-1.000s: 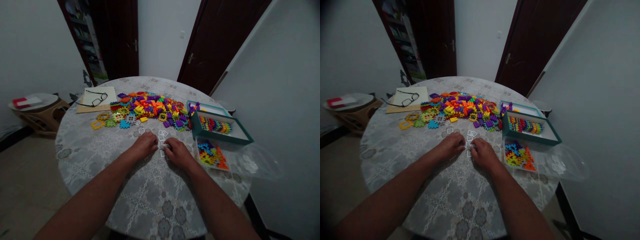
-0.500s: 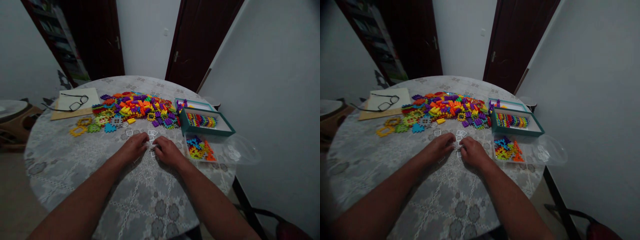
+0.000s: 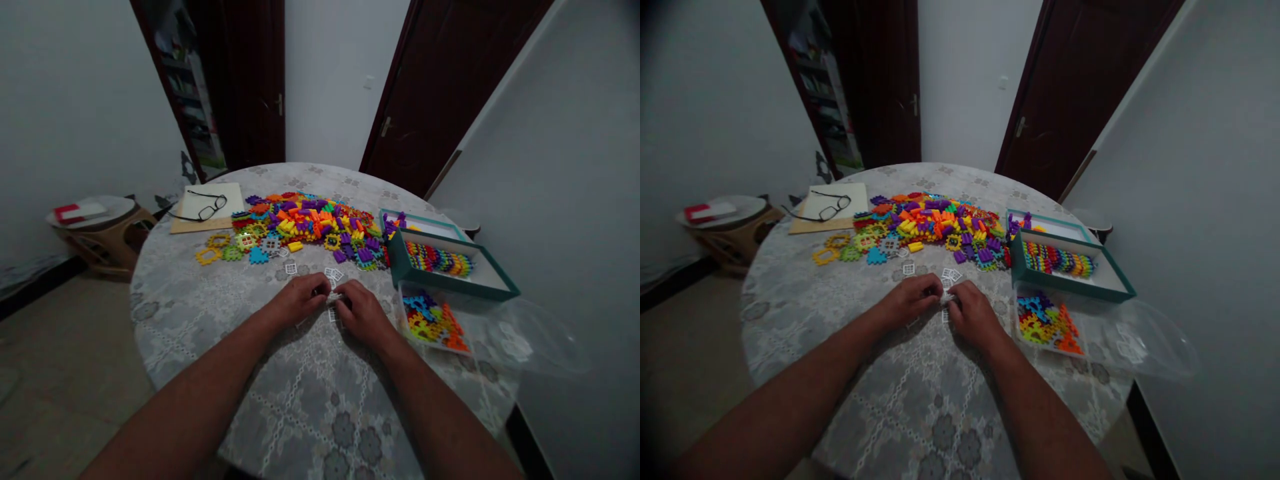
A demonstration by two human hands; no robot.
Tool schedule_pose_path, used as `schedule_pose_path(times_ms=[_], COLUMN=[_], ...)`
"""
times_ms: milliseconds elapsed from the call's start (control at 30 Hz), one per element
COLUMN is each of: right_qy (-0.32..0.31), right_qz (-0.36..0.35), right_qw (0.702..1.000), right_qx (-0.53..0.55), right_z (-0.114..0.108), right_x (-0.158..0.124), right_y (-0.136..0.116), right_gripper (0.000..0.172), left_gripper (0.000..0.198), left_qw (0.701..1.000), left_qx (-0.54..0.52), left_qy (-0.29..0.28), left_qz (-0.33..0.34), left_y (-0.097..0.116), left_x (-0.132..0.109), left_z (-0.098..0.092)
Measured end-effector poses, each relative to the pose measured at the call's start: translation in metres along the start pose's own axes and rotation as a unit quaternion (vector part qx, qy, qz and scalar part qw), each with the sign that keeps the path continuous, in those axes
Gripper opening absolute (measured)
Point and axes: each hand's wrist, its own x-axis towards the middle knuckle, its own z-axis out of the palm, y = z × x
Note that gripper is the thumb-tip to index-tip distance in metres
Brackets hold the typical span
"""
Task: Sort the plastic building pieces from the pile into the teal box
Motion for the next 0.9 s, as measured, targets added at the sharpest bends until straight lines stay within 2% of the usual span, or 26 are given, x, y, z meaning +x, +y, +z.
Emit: schedule_pose_path(times_ms=[67, 167, 233, 267, 367, 467, 600, 733, 833, 900], right_qy=[0.007, 0.015, 0.018, 0.020, 0.022, 0.021, 0.036, 0.103, 0.175, 0.227], right_qz=[0.000, 0.014, 0.026, 0.029, 0.034, 0.057, 0.066, 0.081, 0.137, 0.184], right_qw=[1.000, 1.000, 0.999, 0.999, 0.999, 0.998, 0.997, 0.988, 0.967, 0.942], right_qx=[0.003, 0.003, 0.002, 0.002, 0.003, -0.001, -0.031, -0.079, -0.120, -0.163], right_z=[0.001, 0.001, 0.002, 0.002, -0.002, -0.013, -0.043, -0.084, -0.121, -0.148], right_x=[0.000, 0.000, 0.000, 0.000, 0.001, 0.002, 0.001, -0.009, -0.028, -0.046], right_y=[-0.001, -0.003, -0.004, -0.004, -0.005, -0.008, -0.023, -0.034, -0.024, -0.009], right_gripper=[0.020, 0.017, 0.016, 0.015, 0.015, 0.012, 0.009, 0.011, 0.016, 0.020], left_gripper=[0.013, 0.021, 0.032, 0.037, 0.037, 0.029, 0.034, 0.041, 0.044, 0.044], left_qw=[1.000, 0.992, 0.973, 0.963, 0.938, 0.931, 0.942, 0.950, 0.948, 0.943], left_qx=[0.010, 0.089, 0.173, 0.214, 0.304, 0.334, 0.318, 0.296, 0.302, 0.310], left_qy=[0.010, 0.093, 0.150, 0.158, 0.119, 0.085, 0.062, 0.066, 0.064, 0.071], left_qz=[0.012, 0.020, -0.015, -0.043, -0.114, -0.117, -0.086, -0.071, -0.074, -0.099], left_y=[-0.001, -0.011, -0.019, -0.023, -0.031, -0.033, -0.038, -0.047, -0.053, -0.053], left_x=[-0.001, -0.001, -0.001, -0.001, 0.000, 0.002, 0.004, 0.007, 0.010, 0.009], left_z=[-0.002, -0.007, -0.011, -0.013, -0.017, -0.017, -0.016, -0.018, -0.024, -0.029])
